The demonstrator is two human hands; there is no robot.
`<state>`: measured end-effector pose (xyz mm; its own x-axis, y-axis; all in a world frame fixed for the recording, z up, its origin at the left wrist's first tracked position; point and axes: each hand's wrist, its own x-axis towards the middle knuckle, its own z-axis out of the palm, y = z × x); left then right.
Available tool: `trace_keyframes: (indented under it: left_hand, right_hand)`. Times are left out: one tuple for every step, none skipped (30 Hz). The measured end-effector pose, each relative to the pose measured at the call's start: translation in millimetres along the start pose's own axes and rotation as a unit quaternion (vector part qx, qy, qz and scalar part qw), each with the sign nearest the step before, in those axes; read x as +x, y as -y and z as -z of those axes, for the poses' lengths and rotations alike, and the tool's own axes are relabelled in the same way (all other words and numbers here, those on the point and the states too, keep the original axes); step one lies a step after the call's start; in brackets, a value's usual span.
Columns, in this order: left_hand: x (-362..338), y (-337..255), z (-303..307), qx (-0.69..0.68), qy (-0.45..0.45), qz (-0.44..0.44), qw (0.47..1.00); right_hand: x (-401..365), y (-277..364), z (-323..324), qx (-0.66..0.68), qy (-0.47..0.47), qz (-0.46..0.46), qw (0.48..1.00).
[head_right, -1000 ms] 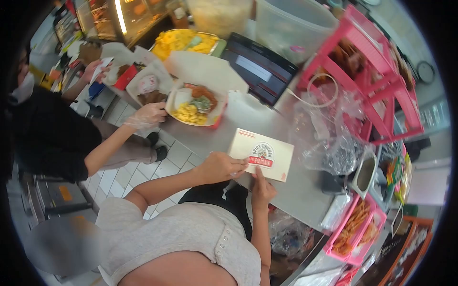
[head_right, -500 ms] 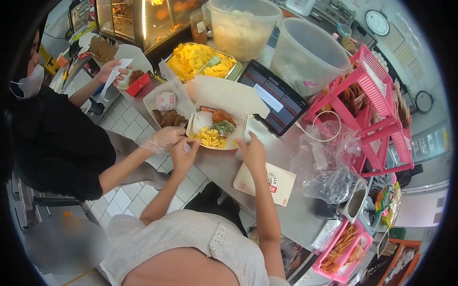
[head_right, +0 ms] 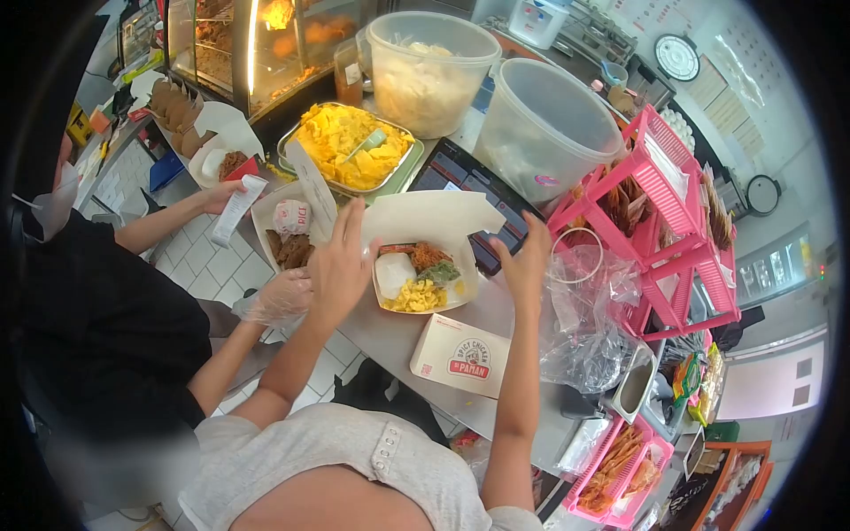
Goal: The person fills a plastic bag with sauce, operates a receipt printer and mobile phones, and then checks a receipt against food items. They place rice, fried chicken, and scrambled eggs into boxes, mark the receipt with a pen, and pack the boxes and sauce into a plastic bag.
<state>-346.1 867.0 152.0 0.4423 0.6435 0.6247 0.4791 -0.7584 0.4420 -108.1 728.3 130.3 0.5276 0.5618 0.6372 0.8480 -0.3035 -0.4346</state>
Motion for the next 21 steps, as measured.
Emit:
trace_keyframes:
  left_hand:
    - [10.3, -0.4, -2.5, 0.045, 0.062, 0.049, 0.996]
    - [18.5, 1.0, -4.9, 0.044, 0.058, 0.047, 0.996]
    - [26.9, 5.2, -7.3, 0.088, 0.133, 0.033, 0.987]
    - [33.2, 8.4, -9.4, 0.133, 0.206, 0.020, 0.969]
    - [36.2, 10.6, -11.4, 0.134, 0.194, 0.018, 0.972]
    - [36.4, 14.1, -14.2, 0.075, 0.203, -0.044, 0.975]
    - [35.9, 18.9, -19.1, 0.017, 0.214, -0.106, 0.971]
    - [33.5, 18.6, -28.5, -0.043, 0.169, -0.062, 0.983]
    - [32.1, 17.1, -39.1, -0.041, 0.165, -0.058, 0.984]
    - [32.0, 11.5, -46.1, -0.085, 0.112, -0.014, 0.990]
    - [28.2, 6.0, -53.9, -0.128, 0.061, 0.033, 0.989]
    - [27.4, 2.5, -66.1, -0.123, 0.060, 0.041, 0.990]
    - [28.4, 1.4, -80.8, -0.123, -0.019, 0.033, 0.992]
    - [27.5, 1.3, -93.3, -0.120, -0.097, 0.026, 0.988]
    - [25.6, 2.8, -103.1, -0.110, -0.101, 0.040, 0.988]
    - [23.6, 4.6, -111.0, -0.182, -0.068, 0.103, 0.976]
    - [25.9, 4.3, -112.3, -0.252, -0.040, 0.162, 0.953]
    - [27.6, 1.7, -114.4, -0.243, -0.048, 0.172, 0.953]
    - [28.4, -5.2, -112.4, -0.246, -0.075, 0.168, 0.951]
    - [28.0, -8.6, -111.0, -0.250, -0.101, 0.161, 0.949]
    - [26.9, -9.8, -108.2, -0.243, -0.102, 0.165, 0.950]
  right_hand:
    - [10.4, -3.8, -6.7, -0.001, -0.001, 0.000, 1.000]
    - [21.2, -8.9, -15.3, 0.047, 0.073, 0.022, 0.996]
    - [29.2, -12.5, -22.1, 0.095, 0.146, 0.046, 0.984]
    - [30.9, -17.4, -27.5, 0.095, 0.216, -0.007, 0.972]
    - [30.1, -23.9, -35.6, 0.095, 0.283, -0.059, 0.952]
    - [20.7, -36.7, -50.4, 0.215, 0.230, 0.024, 0.949]
    - [17.9, -27.0, -41.7, 0.182, 0.263, -0.012, 0.947]
    - [6.0, -33.2, -47.1, 0.264, 0.233, -0.067, 0.934]
    - [-0.1, -40.1, -54.7, 0.342, 0.202, -0.120, 0.910]
    - [0.6, -37.8, -56.9, 0.344, 0.207, -0.115, 0.909]
    - [-3.0, -32.5, -58.4, 0.478, 0.138, -0.206, 0.843]
    - [-5.2, -27.1, -60.3, 0.594, 0.065, -0.293, 0.746]
    - [-6.7, -23.3, -63.5, 0.595, 0.077, -0.296, 0.743]
    - [-7.3, -19.9, -67.5, 0.586, 0.035, -0.292, 0.755]
    - [-7.3, -16.0, -71.9, 0.576, -0.006, -0.285, 0.766]
    - [-8.8, -10.0, -73.6, 0.548, -0.029, -0.267, 0.792]
    - [-9.3, -10.6, -80.5, 0.554, -0.013, -0.265, 0.789]
    - [-10.1, -11.9, -86.2, 0.505, -0.036, -0.238, 0.829]
    - [-14.6, -14.8, -93.2, 0.451, -0.061, -0.212, 0.865]
    - [-14.7, -8.1, -101.2, 0.451, -0.109, -0.203, 0.862]
    - [-14.6, -2.8, -106.2, 0.455, -0.103, -0.206, 0.860]
